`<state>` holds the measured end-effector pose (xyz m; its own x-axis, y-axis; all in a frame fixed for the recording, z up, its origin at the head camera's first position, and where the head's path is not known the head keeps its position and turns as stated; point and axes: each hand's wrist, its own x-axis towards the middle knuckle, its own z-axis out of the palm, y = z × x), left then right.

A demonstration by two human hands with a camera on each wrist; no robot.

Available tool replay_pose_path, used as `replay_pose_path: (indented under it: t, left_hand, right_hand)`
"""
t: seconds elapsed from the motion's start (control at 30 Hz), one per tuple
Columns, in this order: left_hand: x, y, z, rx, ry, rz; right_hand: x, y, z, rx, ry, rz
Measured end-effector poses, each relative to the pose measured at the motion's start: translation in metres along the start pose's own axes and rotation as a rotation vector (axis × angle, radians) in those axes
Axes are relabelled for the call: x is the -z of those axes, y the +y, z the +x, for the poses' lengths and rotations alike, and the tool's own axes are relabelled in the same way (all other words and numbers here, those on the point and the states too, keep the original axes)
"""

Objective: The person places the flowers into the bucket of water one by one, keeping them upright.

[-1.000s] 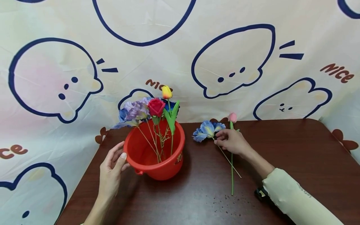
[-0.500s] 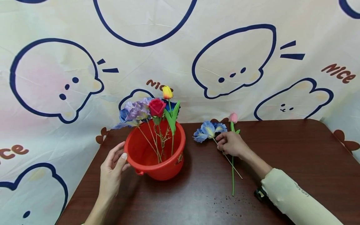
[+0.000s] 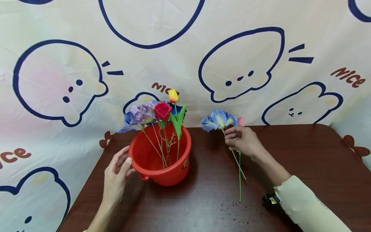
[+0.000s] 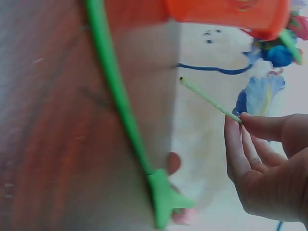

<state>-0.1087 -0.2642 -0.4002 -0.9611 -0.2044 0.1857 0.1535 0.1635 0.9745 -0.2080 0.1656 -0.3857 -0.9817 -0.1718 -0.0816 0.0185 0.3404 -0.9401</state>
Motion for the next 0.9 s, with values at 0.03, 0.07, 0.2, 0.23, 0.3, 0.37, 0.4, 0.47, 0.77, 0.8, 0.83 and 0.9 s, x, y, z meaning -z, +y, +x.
replay_pose_path:
  t: [0.03,0.07,0.2,0.23,0.3,0.37,0.4,0.47,0.77,0.8,0.83,0.9]
  left_hand:
    - [0.0,0.0,0.0,0.001,-0.001,-0.001]
    - [0.0,0.0,0.0,0.003,-0.003,-0.003]
    - [0.0,0.0,0.0,0.006,-0.004,-0.009]
    - [0.0,0.0,0.0,0.007,-0.005,-0.01]
    - [0.0,0.0,0.0,0.009,-0.004,-0.007]
    - [0.0,0.0,0.0,0.011,-0.003,-0.005]
    - [0.0,0.001,0.0,0.011,-0.003,-0.004]
    - [0.0,0.0,0.0,0.01,-0.003,-0.004]
    - [0.0,0.0,0.0,0.011,-0.006,-0.009]
    - [0.0,0.0,0.0,0.01,-0.006,-0.011]
    - [0.0,0.0,0.0,0.01,-0.006,-0.012]
    - [0.0,0.0,0.0,0.007,-0.008,-0.017]
  right_hand:
    - [0.001,-0.004,-0.002,0.007,0.007,0.012]
    - [0.003,-0.009,-0.004,0.017,0.016,0.019]
    - [0.006,-0.027,-0.011,0.069,0.045,0.048]
    - [0.006,-0.032,-0.012,0.082,0.053,0.052]
    - [0.006,-0.041,-0.015,0.105,0.065,0.062]
    - [0.005,-0.05,-0.017,0.12,0.074,0.072]
    - [0.005,-0.055,-0.018,0.131,0.077,0.078]
    - [0.003,-0.063,-0.02,0.156,0.086,0.092]
    - [-0.009,-0.096,-0.021,0.265,0.116,0.119]
    - [-0.01,-0.099,-0.02,0.273,0.12,0.109]
    - [-0.012,-0.102,-0.02,0.282,0.124,0.101]
    - [-0.016,-0.108,-0.02,0.299,0.129,0.098]
